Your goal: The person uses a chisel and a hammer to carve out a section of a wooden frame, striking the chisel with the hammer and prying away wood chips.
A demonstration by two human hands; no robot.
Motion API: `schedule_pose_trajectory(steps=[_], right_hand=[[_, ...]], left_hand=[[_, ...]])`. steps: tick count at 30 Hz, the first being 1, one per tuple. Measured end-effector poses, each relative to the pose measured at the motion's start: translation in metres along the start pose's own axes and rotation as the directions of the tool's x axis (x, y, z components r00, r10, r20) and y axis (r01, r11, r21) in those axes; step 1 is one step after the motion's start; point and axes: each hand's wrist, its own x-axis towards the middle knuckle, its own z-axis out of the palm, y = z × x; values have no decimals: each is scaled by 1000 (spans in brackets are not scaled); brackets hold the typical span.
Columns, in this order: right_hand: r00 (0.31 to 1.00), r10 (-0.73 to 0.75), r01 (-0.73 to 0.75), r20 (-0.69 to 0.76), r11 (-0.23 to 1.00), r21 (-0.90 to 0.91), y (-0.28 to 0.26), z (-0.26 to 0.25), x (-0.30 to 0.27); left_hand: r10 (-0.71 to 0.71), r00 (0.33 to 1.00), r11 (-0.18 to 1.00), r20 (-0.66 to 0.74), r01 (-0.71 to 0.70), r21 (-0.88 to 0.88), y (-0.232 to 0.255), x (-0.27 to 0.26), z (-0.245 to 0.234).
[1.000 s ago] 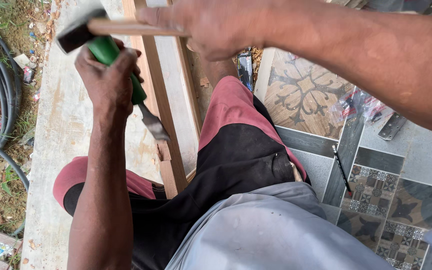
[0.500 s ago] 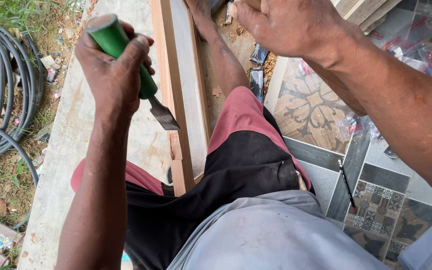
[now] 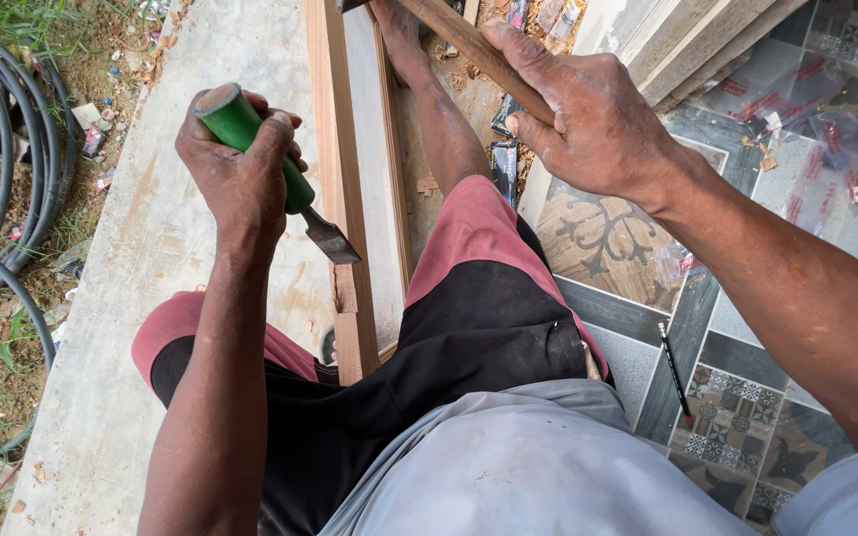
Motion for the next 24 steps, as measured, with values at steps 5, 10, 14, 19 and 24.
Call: schedule_pose_trajectory(steps=[5, 10, 14, 19, 24], right_hand=[[999, -36, 36, -10, 999, -2, -5, -1, 0], [1000, -27, 27, -3, 1000, 2, -10, 3, -4], [996, -87, 87, -24, 996, -5, -8, 5, 1], [1000, -20, 20, 16, 1000, 14, -9, 14, 2], [996, -84, 83, 10, 996, 19, -9, 20, 0]], left_hand=[[31, 999, 1000, 30, -31, 2, 4, 2, 2], [51, 998, 998, 32, -51, -22, 9, -11, -8], [105, 994, 994, 27, -105, 4, 5, -11, -13], [77, 995, 971, -67, -90, -221, 4, -11, -21], [88, 996, 988, -31, -91, -125, -1, -14, -17]])
